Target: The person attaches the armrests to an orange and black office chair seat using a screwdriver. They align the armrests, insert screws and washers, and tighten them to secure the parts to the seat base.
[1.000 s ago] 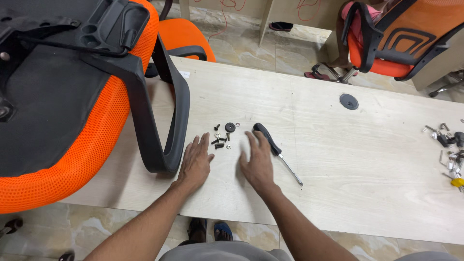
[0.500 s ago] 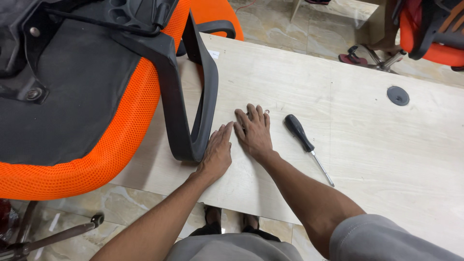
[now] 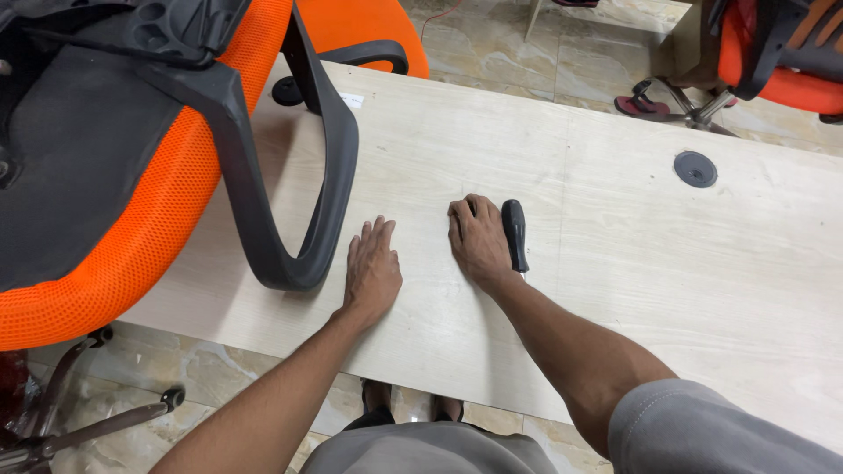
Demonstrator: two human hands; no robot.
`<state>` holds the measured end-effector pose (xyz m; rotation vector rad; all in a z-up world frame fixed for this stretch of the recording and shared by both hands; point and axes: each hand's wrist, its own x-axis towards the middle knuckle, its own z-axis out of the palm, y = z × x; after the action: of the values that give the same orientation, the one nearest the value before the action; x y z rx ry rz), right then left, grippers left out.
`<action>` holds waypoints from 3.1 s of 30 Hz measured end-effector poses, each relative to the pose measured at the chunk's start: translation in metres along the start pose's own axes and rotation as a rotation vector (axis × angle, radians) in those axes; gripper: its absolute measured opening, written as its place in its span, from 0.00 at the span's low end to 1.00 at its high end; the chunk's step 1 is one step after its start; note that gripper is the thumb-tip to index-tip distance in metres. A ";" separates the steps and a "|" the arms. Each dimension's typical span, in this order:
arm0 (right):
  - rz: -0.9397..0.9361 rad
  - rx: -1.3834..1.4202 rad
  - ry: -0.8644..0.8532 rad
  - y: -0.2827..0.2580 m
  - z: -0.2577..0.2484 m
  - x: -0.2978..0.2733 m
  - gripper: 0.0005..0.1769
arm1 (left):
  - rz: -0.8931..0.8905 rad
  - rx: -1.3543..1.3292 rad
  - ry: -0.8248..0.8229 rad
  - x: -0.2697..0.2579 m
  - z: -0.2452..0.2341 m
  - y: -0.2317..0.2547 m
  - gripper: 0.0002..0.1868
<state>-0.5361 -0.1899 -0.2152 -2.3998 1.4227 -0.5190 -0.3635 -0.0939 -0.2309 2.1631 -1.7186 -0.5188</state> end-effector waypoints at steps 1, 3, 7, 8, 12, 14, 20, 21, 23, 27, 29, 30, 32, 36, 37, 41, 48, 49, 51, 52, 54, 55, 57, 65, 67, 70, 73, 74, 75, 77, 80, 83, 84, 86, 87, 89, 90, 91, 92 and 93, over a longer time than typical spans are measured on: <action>0.004 0.000 0.008 0.006 -0.003 -0.002 0.17 | -0.002 0.003 0.007 0.000 0.003 0.001 0.31; 0.021 0.004 0.007 0.016 -0.009 -0.006 0.17 | -0.005 0.008 0.024 0.002 0.007 0.002 0.30; 0.064 0.037 0.033 0.033 -0.021 -0.015 0.16 | -0.019 0.002 0.019 0.009 0.013 0.013 0.30; 0.078 0.035 0.034 0.038 -0.025 -0.017 0.16 | -0.023 -0.004 0.009 0.011 0.014 0.017 0.30; 0.128 0.031 0.072 0.061 -0.036 -0.025 0.15 | -0.035 -0.020 -0.013 0.016 0.018 0.033 0.30; 0.137 0.011 0.095 0.072 -0.038 -0.029 0.15 | -0.049 -0.036 -0.033 0.018 0.017 0.040 0.31; 0.145 -0.081 0.101 0.077 -0.030 -0.024 0.16 | -0.108 -0.244 0.003 0.004 -0.011 0.050 0.25; 0.141 -0.102 0.111 0.076 -0.029 -0.023 0.17 | -0.141 -0.335 0.017 -0.001 -0.018 0.049 0.23; 0.102 -0.127 0.126 0.072 -0.026 -0.021 0.18 | -0.118 -0.368 0.187 -0.014 -0.031 0.048 0.19; 0.070 -0.132 0.045 0.054 -0.014 -0.004 0.17 | -0.086 -0.213 0.454 -0.034 -0.057 0.041 0.16; 0.077 -0.136 0.028 0.050 -0.015 -0.003 0.17 | -0.062 -0.171 0.562 -0.036 -0.068 0.036 0.18; 0.062 -0.137 0.058 0.050 -0.019 -0.004 0.17 | -0.038 -0.152 0.608 -0.036 -0.071 0.034 0.18; 0.050 -0.163 0.135 0.055 -0.033 -0.010 0.20 | -0.069 -0.158 0.588 -0.036 -0.073 0.033 0.19; 0.216 -0.234 0.279 0.084 -0.086 -0.061 0.32 | -0.021 -0.190 0.412 -0.031 -0.044 0.048 0.20; 0.300 -0.243 0.308 0.093 -0.098 -0.079 0.34 | 0.020 -0.192 0.329 -0.029 -0.031 0.057 0.23; 0.684 -0.073 0.290 0.113 -0.106 -0.136 0.38 | 0.251 -0.107 0.022 -0.012 0.028 0.098 0.32; 0.602 0.063 0.270 0.123 -0.088 -0.164 0.32 | 0.352 -0.068 -0.155 0.022 0.073 0.161 0.47; 0.583 0.065 0.251 0.127 -0.090 -0.159 0.32 | 0.317 -0.051 -0.162 0.027 0.072 0.164 0.50; 0.505 0.028 0.230 0.134 -0.095 -0.149 0.31 | 0.245 -0.013 -0.171 0.039 0.066 0.168 0.57; 0.460 0.012 0.217 0.137 -0.097 -0.143 0.31 | 0.227 0.004 -0.186 0.046 0.063 0.169 0.59; 0.515 0.020 0.104 0.144 -0.101 -0.131 0.34 | 0.189 0.039 -0.213 0.059 0.060 0.170 0.63; 0.539 0.025 0.048 0.146 -0.102 -0.127 0.35 | 0.198 0.074 -0.246 0.065 0.060 0.171 0.62; 0.389 -0.180 0.159 0.146 -0.101 -0.114 0.35 | 0.207 0.144 -0.299 0.076 0.061 0.171 0.61; 0.151 0.062 -0.073 0.109 -0.064 -0.047 0.42 | 0.437 -0.143 -0.207 0.069 0.075 0.144 0.44; 0.144 -0.023 -0.144 0.099 -0.057 -0.043 0.44 | 0.407 -0.209 -0.205 0.058 0.069 0.134 0.43; 0.139 -0.111 -0.151 0.093 -0.054 -0.035 0.51 | 0.364 -0.192 -0.202 0.041 0.057 0.125 0.41; 0.143 -0.203 -0.276 0.094 -0.054 -0.016 0.51 | 0.356 -0.187 -0.186 0.027 0.043 0.118 0.39; 0.122 -0.183 -0.253 0.096 -0.053 -0.010 0.48 | 0.356 -0.173 -0.183 0.025 0.040 0.117 0.39; 0.101 -0.163 -0.230 0.097 -0.052 -0.003 0.46 | 0.357 -0.159 -0.180 0.023 0.037 0.116 0.38; 0.068 -0.117 -0.168 0.101 -0.048 0.002 0.40 | 0.363 -0.137 -0.188 0.021 0.034 0.114 0.37; 0.067 -0.031 -0.058 0.109 -0.048 0.000 0.32 | 0.359 -0.111 -0.210 0.021 0.031 0.114 0.34; 0.154 0.062 0.028 0.115 -0.053 -0.009 0.27 | 0.332 -0.119 -0.244 0.021 0.025 0.115 0.29; 0.177 0.080 0.048 0.115 -0.054 -0.010 0.25 | 0.317 -0.128 -0.255 0.020 0.022 0.115 0.28; 0.204 0.087 0.074 0.115 -0.057 -0.011 0.24 | 0.276 -0.197 -0.264 0.020 0.016 0.114 0.25; 0.208 0.074 0.079 0.114 -0.057 -0.010 0.23 | 0.253 -0.232 -0.267 0.019 0.013 0.113 0.24; 0.218 0.035 0.073 0.110 -0.057 -0.007 0.23 | 0.073 -0.327 -0.198 0.015 0.003 0.106 0.22; 0.226 0.008 0.062 0.109 -0.057 -0.007 0.23 | -0.021 -0.374 -0.159 0.012 -0.003 0.101 0.21; 0.234 -0.020 0.052 0.108 -0.057 -0.006 0.22 | 0.031 -0.307 0.060 0.009 -0.011 0.095 0.21; 0.189 -0.097 0.108 0.105 -0.057 -0.002 0.22 | 0.077 -0.231 0.276 0.004 -0.020 0.085 0.21; 0.142 -0.171 0.166 0.102 -0.057 0.002 0.23 | 0.125 -0.146 0.489 -0.002 -0.029 0.074 0.22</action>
<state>-0.6403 -0.2430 -0.2087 -2.4080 1.7597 -0.5944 -0.4134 -0.1075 -0.1706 1.8672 -1.4781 -0.0663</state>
